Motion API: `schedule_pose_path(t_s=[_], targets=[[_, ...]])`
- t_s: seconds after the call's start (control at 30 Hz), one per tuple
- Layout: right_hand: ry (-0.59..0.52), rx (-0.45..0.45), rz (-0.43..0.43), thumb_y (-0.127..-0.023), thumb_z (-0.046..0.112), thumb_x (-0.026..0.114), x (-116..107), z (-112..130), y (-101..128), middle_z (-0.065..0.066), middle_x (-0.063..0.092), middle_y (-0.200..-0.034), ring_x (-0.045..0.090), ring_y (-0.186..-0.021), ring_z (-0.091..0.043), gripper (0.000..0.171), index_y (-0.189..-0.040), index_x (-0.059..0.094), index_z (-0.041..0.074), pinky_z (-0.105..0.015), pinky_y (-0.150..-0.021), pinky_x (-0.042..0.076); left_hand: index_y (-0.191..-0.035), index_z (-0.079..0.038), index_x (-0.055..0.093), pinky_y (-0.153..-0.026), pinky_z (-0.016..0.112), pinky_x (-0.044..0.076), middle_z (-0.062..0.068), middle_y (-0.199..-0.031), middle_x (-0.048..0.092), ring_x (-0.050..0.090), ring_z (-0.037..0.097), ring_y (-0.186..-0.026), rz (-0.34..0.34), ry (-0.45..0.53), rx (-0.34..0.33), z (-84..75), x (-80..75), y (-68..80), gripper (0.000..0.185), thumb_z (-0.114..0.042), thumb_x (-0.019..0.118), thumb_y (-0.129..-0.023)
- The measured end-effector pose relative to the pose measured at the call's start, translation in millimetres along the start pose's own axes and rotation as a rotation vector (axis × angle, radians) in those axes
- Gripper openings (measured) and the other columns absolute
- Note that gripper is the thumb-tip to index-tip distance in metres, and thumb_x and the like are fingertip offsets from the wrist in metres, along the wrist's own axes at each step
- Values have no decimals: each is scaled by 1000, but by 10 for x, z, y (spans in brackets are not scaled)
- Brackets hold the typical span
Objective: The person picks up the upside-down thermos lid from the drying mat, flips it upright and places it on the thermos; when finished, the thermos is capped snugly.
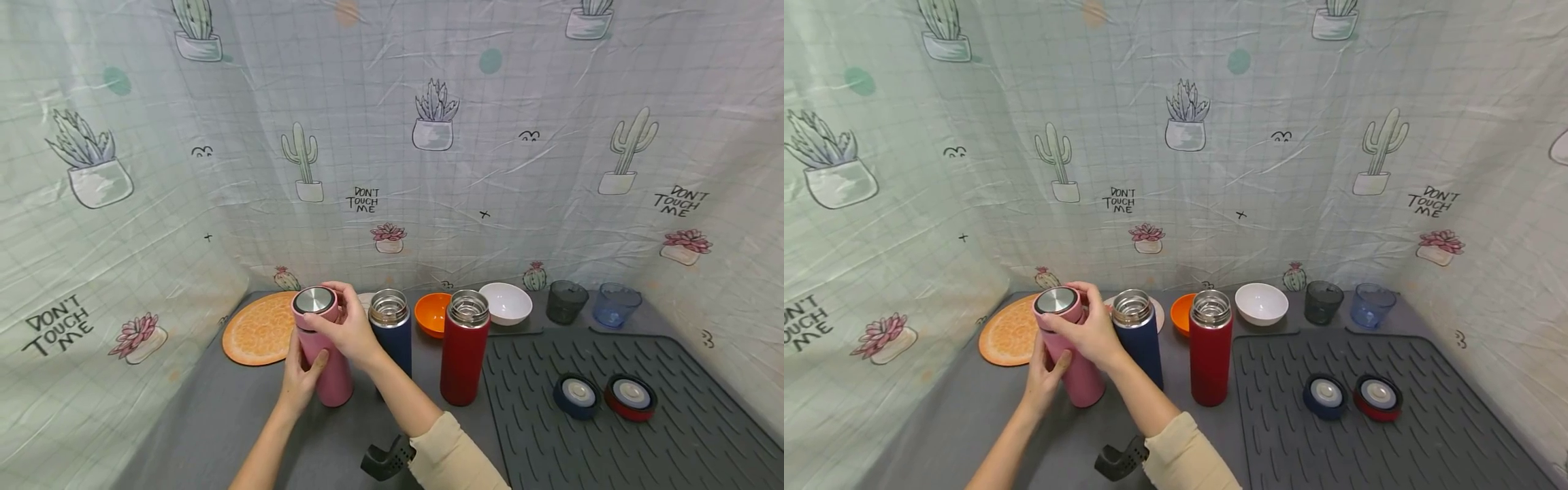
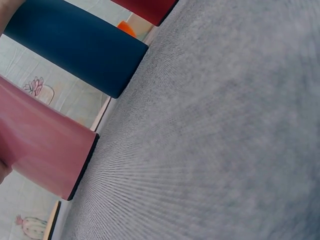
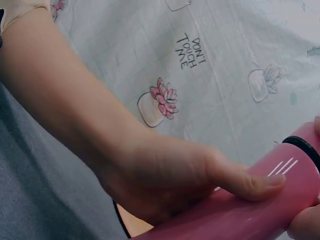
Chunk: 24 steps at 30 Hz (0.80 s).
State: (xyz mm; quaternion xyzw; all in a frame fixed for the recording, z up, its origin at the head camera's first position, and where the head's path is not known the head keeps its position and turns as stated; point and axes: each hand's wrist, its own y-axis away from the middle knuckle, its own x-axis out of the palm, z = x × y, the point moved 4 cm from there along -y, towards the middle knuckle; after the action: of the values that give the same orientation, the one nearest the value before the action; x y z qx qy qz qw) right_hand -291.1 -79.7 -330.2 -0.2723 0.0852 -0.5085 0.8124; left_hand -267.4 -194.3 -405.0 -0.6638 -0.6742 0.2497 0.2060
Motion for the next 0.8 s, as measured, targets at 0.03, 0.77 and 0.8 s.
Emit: schedule_pose_path(t_s=[0.03, 0.77, 0.8], targets=[[13, -5, -18, -82, 8, 66, 2, 1, 5, -11, 48, -116, 53, -100, -13, 55, -128, 38, 0, -27, -84, 47, -144, -13, 21, -84, 22, 45, 3, -128, 42, 49, 14, -108, 2, -1, 0, -2, 1, -1, 69, 7, 53, -86], [117, 33, -30, -85, 12, 62, 39, 76, 32, -15, 48, -119, 53, -104, -20, 55, -132, 36, 0, -28, -86, 45, -144, -12, 21, -85, 23, 45, 2, -128, 43, 49, 14, -108, 1, 4, 19, 4, 1, -4, 67, 5, 53, -88], [116, 43, -17, -87, 11, 58, 34, 38, 22, -16, 48, -122, 52, -107, -20, 53, -134, 35, 1, -28, -89, 44, -144, -12, 21, -84, 23, 45, 2, -127, 43, 50, 14, -107, 2, 2, 16, 8, -1, -1, 66, 4, 53, -88]])
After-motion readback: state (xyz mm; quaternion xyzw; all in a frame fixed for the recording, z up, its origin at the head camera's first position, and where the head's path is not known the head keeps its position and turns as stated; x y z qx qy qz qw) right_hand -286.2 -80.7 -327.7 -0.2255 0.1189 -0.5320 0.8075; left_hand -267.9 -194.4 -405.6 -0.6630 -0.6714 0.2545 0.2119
